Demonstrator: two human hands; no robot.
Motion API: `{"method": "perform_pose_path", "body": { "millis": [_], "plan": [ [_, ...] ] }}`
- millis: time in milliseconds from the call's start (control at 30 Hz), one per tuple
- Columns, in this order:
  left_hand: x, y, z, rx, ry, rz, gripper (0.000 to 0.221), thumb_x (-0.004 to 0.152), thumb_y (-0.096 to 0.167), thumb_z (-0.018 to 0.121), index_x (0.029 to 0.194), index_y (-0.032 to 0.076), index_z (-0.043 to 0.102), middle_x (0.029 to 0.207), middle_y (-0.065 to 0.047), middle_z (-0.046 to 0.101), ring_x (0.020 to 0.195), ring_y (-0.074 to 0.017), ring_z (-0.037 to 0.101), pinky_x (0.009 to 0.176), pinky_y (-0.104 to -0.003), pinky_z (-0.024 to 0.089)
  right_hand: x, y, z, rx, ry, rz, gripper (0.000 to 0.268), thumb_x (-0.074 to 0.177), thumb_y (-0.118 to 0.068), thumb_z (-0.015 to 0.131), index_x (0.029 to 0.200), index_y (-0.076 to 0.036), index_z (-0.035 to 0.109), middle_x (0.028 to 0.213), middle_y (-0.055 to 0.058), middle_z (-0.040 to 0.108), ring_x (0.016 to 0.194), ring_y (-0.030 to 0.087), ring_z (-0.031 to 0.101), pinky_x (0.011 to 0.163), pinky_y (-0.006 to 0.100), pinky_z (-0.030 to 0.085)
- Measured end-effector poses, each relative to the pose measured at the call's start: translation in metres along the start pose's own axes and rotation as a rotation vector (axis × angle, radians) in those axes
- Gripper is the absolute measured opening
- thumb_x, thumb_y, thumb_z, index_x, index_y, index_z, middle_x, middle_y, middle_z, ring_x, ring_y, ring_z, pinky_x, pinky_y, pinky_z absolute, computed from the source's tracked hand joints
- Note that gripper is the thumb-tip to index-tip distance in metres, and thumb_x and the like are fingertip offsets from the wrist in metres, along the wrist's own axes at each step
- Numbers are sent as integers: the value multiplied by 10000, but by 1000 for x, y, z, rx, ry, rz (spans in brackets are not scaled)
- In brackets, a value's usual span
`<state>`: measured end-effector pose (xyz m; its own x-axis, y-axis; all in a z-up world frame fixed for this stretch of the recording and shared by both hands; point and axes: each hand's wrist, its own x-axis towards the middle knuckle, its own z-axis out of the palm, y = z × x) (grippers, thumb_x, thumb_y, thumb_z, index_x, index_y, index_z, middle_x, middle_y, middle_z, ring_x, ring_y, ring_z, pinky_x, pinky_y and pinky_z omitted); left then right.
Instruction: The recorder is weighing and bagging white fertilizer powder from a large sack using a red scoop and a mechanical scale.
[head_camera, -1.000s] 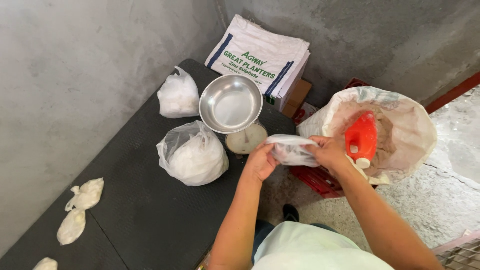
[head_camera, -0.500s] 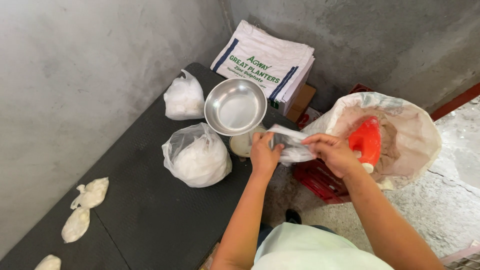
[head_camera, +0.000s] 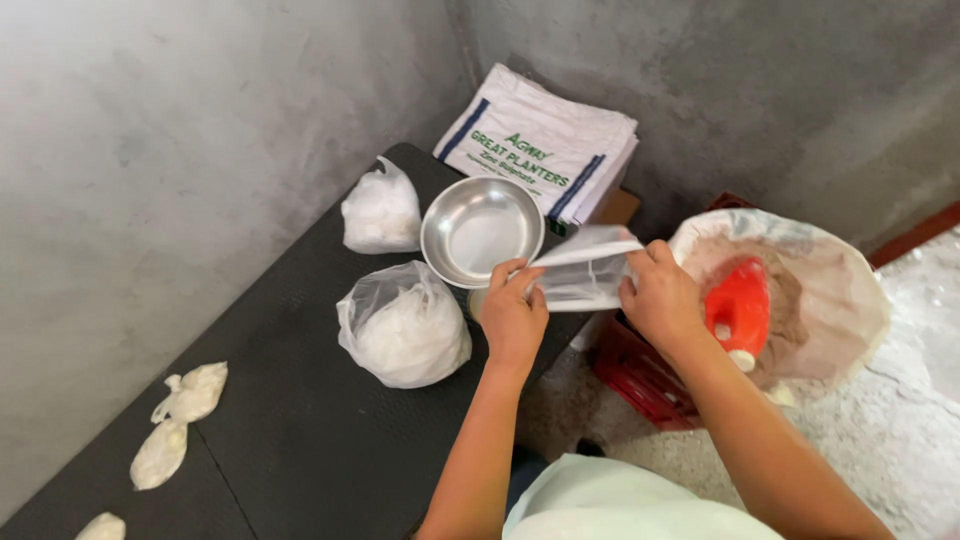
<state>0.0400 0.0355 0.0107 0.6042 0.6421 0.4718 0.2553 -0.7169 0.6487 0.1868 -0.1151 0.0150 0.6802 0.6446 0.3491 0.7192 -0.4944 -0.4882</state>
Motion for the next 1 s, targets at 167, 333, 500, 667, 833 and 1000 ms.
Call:
{"method": "perform_pose_path", "body": {
  "millis": [167, 333, 500, 667, 833, 1000],
  "plan": [
    [18, 18, -30, -165, 132, -68, 400, 826, 49, 724, 1223, 40, 678, 1270, -118, 631, 609, -210, 638, 636, -341, 544, 21, -43, 4, 87, -147, -94, 373, 852, -254, 767, 1211, -176, 706, 1102, 146, 635, 951, 373, 674, 816, 488, 558],
    [50, 9, -64, -94, 165, -1, 365, 835, 74, 747, 1199, 70, 717, 1069, -83, 686, 659, -220, 621, 651, -346, 521, 49, -100, -14, 66, 181, -329, 251, 718, -230, 830, 967, -200, 818, 1312, 180, 627, 1111, 384, 601, 851, 476, 532],
    [82, -3, -89, 128, 208, 321, 268, 805, 60, 761, 1063, 128, 752, 979, -24, 705, 944, -250, 618, 830, -386, 439, 99, -124, 4, 79, 233, -739, 178, 701, -118, 795, 869, -174, 784, 1295, 115, 657, 1240, 338, 611, 944, 475, 528],
    [99, -40, -83, 133, 237, 358, 271, 758, 10, 725, 981, 153, 780, 1009, -43, 670, 1051, -292, 630, 872, -398, 470, 130, -105, 54, 253, -15, -473, 284, 790, 5, 712, 1063, -64, 752, 1196, 112, 661, 984, 306, 683, 799, 399, 563],
    [100, -91, -60, 68, 140, 151, 265, 826, -41, 695, 1024, 116, 774, 1061, -71, 661, 995, -274, 663, 808, -387, 547, 134, -111, 57, 208, 13, -408, 295, 772, 14, 706, 1061, -32, 735, 1160, 135, 646, 947, 320, 675, 783, 417, 558],
    [105, -94, -58, 103, 189, 6, 282, 789, 4, 751, 1060, 81, 740, 1059, -108, 599, 920, -325, 660, 743, -422, 538, 129, -116, 63, 52, 2, -372, 411, 728, 71, 649, 1081, -93, 782, 1142, 141, 635, 946, 322, 657, 751, 431, 548]
  ]
}}
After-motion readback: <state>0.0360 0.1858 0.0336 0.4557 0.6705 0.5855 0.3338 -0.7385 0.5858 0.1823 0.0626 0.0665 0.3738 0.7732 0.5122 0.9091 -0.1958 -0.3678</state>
